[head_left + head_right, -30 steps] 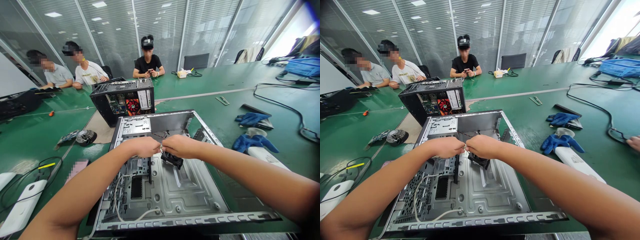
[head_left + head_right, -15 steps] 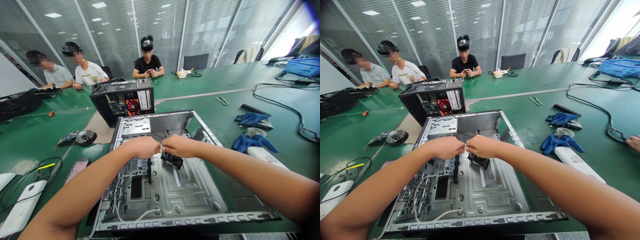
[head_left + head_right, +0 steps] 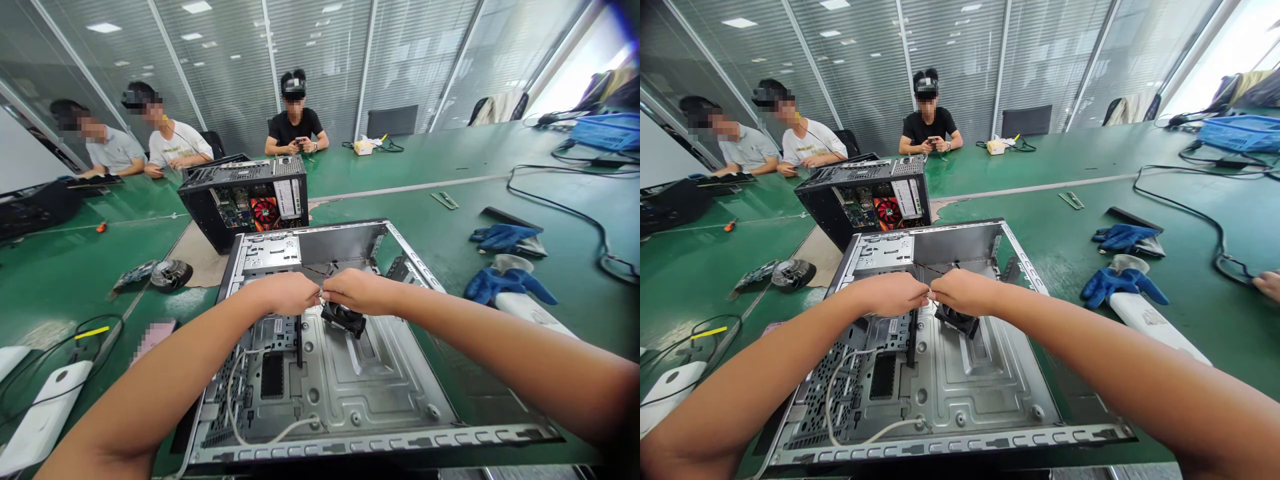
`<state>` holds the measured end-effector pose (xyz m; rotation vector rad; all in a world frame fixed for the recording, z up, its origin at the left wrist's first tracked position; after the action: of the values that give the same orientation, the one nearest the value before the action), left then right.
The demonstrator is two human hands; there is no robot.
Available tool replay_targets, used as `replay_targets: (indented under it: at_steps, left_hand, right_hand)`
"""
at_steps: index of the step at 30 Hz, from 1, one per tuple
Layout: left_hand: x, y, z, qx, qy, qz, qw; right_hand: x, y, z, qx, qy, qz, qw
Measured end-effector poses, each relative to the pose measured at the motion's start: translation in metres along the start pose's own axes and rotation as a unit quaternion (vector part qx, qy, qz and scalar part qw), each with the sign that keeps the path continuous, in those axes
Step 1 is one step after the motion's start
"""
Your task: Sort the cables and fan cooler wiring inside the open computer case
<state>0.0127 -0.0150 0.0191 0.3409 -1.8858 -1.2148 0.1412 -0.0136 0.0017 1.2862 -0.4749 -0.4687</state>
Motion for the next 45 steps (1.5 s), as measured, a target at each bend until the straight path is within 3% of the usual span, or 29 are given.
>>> replay_targets:
  at_steps: [7, 27, 32, 38, 45]
  left_hand:
    - [0.0018, -0.0007, -0.0001, -0.006, 0.010, -0.010, 1.000]
    - [-0.0006, -0.0026, 0.0010, -0.007, -0.008, 0.014, 1.000]
    - [-0.0021, -0.0041, 0.0019, -0.017, -0.013, -0.003, 1.000]
    - [-0.0031, -0.0068, -0.0008, -0.022, -0.034, 0.017, 0.999]
    - [-0.0029, -0.0055, 0.0004, -0.015, -0.017, 0.023, 0.999]
  right_hand:
    - [-0.0030, -0.0017, -0.0009, -0.040, -0.001, 0.017, 0.999]
    - [-0.0027, -0.0047, 0.0004, 0.025, 0.008, 0.013, 1.000]
    - [-0.0042, -0.0030, 0.0017, 0.007, 0.003, 0.036, 0.999]
    - [-0.0046, -0.0019, 0.0056, -0.025, 0.023, 0.069, 0.997]
    - [-0.0041, -0.0039, 0.0029, 0.020, 0.002, 0.032, 0.999]
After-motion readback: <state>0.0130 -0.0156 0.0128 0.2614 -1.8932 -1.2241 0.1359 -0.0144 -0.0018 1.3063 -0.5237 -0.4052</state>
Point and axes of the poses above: each hand's wrist, its own x-axis away from the middle knuckle, its own y-axis out of the back of the hand, z = x × y, the point moved 4 cm from there along -x, towards the middle knuckle, and after that the axes turned 10 degrees about x, right-handed, at the moved point
